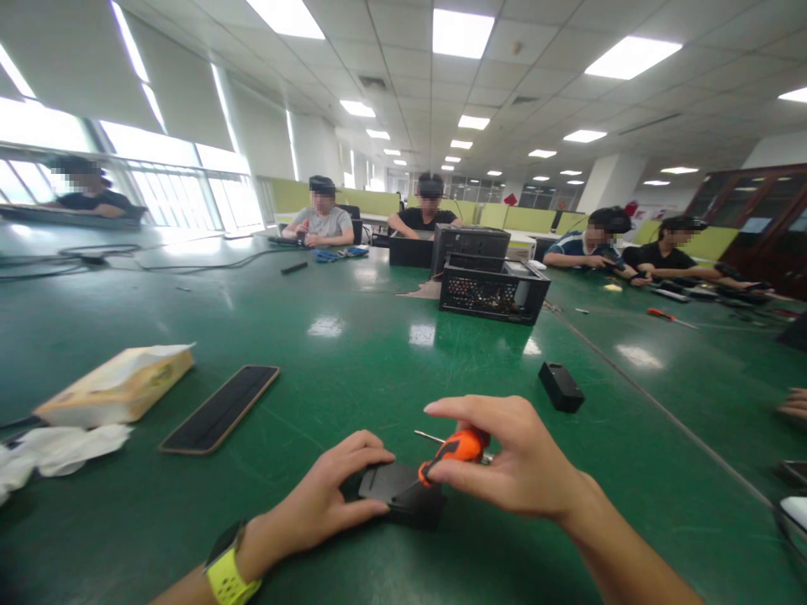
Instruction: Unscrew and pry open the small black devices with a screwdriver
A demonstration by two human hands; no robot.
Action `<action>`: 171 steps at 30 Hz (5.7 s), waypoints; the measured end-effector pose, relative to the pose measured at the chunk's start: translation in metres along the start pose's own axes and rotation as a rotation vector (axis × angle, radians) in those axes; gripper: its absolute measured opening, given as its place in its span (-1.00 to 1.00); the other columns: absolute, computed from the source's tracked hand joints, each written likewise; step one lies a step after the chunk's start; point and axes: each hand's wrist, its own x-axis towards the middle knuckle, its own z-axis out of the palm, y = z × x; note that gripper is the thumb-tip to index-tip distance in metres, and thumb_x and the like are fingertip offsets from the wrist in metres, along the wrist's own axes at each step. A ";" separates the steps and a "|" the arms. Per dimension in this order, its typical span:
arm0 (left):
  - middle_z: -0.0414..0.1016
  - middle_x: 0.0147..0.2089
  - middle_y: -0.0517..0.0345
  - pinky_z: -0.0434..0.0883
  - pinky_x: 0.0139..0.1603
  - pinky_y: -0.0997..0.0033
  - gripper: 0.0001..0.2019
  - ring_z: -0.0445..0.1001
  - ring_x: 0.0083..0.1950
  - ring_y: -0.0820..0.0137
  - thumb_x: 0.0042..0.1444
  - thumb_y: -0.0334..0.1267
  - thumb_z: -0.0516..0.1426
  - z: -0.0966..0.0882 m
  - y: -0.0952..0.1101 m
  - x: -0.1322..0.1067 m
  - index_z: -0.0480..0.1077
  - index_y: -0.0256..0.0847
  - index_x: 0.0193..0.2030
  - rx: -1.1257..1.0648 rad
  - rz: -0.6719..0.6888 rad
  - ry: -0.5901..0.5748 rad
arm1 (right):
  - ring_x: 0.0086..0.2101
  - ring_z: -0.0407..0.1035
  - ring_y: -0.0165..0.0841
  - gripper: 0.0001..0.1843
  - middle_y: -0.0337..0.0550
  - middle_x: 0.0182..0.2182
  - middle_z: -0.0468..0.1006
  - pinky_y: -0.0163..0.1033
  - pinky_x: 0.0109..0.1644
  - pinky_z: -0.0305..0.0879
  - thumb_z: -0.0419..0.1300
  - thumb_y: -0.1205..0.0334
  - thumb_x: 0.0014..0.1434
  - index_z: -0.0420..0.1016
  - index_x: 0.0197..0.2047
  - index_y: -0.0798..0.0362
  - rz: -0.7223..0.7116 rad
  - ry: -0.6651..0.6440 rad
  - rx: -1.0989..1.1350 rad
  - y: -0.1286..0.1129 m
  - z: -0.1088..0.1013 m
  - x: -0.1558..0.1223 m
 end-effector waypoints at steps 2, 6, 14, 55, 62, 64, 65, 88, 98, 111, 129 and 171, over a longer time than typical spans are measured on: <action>0.41 -0.01 0.00 0.39 0.02 0.26 -0.59 0.42 -0.02 0.22 0.15 -0.09 0.28 0.000 0.000 0.000 0.41 -0.14 0.10 -0.001 0.002 -0.002 | -0.31 0.56 -0.34 -0.61 -0.19 -0.22 0.67 -0.33 -0.25 0.45 0.35 0.24 0.11 0.49 0.03 -0.06 -0.001 0.008 -0.023 0.000 0.000 0.000; 0.41 -0.01 0.00 0.38 0.01 0.27 -0.58 0.42 -0.02 0.22 0.14 -0.10 0.29 0.001 -0.001 0.000 0.41 -0.15 0.10 -0.004 0.008 0.003 | -0.26 0.56 -0.34 -0.55 -0.16 -0.14 0.65 -0.35 -0.31 0.45 0.25 0.31 0.18 0.41 0.14 -0.08 0.046 -0.040 0.041 -0.001 0.000 0.001; 0.40 -0.01 0.01 0.37 0.00 0.27 -0.59 0.41 -0.02 0.22 0.14 -0.11 0.29 0.000 0.000 0.000 0.40 -0.15 0.10 -0.014 0.004 0.002 | -0.30 0.55 -0.36 -0.62 -0.18 -0.21 0.65 -0.32 -0.25 0.44 0.28 0.24 0.20 0.45 0.10 -0.05 -0.005 -0.047 -0.008 0.001 -0.002 0.001; 0.41 -0.01 0.01 0.36 0.01 0.28 -0.59 0.41 -0.02 0.23 0.12 -0.13 0.30 0.001 -0.002 0.000 0.40 -0.15 0.10 -0.024 -0.002 0.002 | -0.50 0.41 -0.42 -0.73 -0.24 -0.44 0.58 -0.32 -0.41 0.29 0.27 0.20 0.24 0.46 0.00 0.02 -0.140 0.011 -0.080 -0.005 -0.005 0.003; 0.41 0.00 -0.01 0.36 0.03 0.25 -0.57 0.40 0.00 0.21 0.13 -0.11 0.29 0.001 -0.001 0.000 0.39 -0.15 0.12 -0.013 0.001 0.000 | -0.38 0.44 -0.37 -0.71 -0.16 -0.34 0.57 -0.29 -0.34 0.33 0.21 0.28 0.25 0.44 0.05 0.03 -0.102 -0.061 0.022 -0.003 -0.006 0.005; 0.41 0.00 -0.02 0.37 0.03 0.25 -0.58 0.40 0.00 0.21 0.13 -0.12 0.29 0.000 0.000 0.000 0.39 -0.15 0.11 -0.007 -0.003 -0.002 | -0.49 0.39 -0.41 -0.75 -0.24 -0.44 0.55 -0.31 -0.42 0.28 0.26 0.26 0.22 0.47 -0.02 0.02 -0.109 -0.024 -0.034 -0.002 -0.006 0.005; 0.41 0.00 -0.02 0.37 0.03 0.24 -0.58 0.41 -0.01 0.21 0.14 -0.13 0.28 0.000 0.000 0.000 0.40 -0.16 0.11 -0.006 -0.003 -0.003 | -0.51 0.39 -0.42 -0.76 -0.25 -0.47 0.55 -0.32 -0.43 0.27 0.27 0.25 0.21 0.48 -0.03 0.02 -0.109 -0.012 -0.054 -0.002 -0.006 0.005; 0.41 -0.11 0.04 0.34 -0.10 0.32 -0.67 0.39 -0.11 0.26 0.10 -0.17 0.31 -0.005 0.003 0.002 0.40 -0.20 -0.03 -0.020 0.016 -0.019 | -0.33 0.51 -0.34 -0.67 -0.15 -0.27 0.62 -0.28 -0.28 0.40 0.25 0.25 0.21 0.45 0.05 0.01 -0.037 -0.049 -0.022 0.006 -0.006 0.002; 0.42 -0.11 0.04 0.35 -0.10 0.33 -0.67 0.40 -0.11 0.26 0.08 -0.17 0.31 -0.006 0.004 0.003 0.41 -0.20 -0.05 -0.001 0.012 -0.019 | -0.37 0.47 -0.36 -0.67 -0.17 -0.29 0.60 -0.28 -0.30 0.40 0.25 0.28 0.19 0.45 0.04 0.00 -0.030 -0.060 0.023 0.007 -0.006 0.003; 0.41 -0.12 0.05 0.35 -0.11 0.33 -0.68 0.40 -0.12 0.26 0.06 -0.21 0.31 -0.004 0.003 0.003 0.41 -0.20 -0.06 -0.001 0.011 -0.007 | -0.39 0.47 -0.35 -0.71 -0.17 -0.35 0.59 -0.29 -0.32 0.38 0.27 0.27 0.16 0.49 -0.02 0.01 -0.052 -0.025 -0.017 0.003 -0.004 0.004; 0.41 -0.10 0.06 0.34 -0.09 0.33 -0.66 0.40 -0.10 0.26 0.03 -0.26 0.33 -0.005 0.004 0.003 0.41 -0.20 -0.05 -0.009 0.000 -0.012 | -0.41 0.43 -0.35 -0.80 -0.17 -0.39 0.57 -0.27 -0.35 0.32 0.28 0.22 0.19 0.53 -0.10 0.05 -0.051 -0.040 0.006 0.006 -0.004 0.003; 0.38 -0.11 0.08 0.38 -0.08 0.32 -0.70 0.43 -0.11 0.28 0.11 -0.18 0.28 -0.003 0.002 0.004 0.44 -0.19 -0.04 0.053 -0.029 -0.026 | -0.44 0.33 -0.39 -0.62 -0.20 -0.46 0.51 -0.31 -0.36 0.24 0.34 -0.06 0.05 0.57 -0.34 0.13 0.674 -0.467 0.510 0.115 -0.002 -0.093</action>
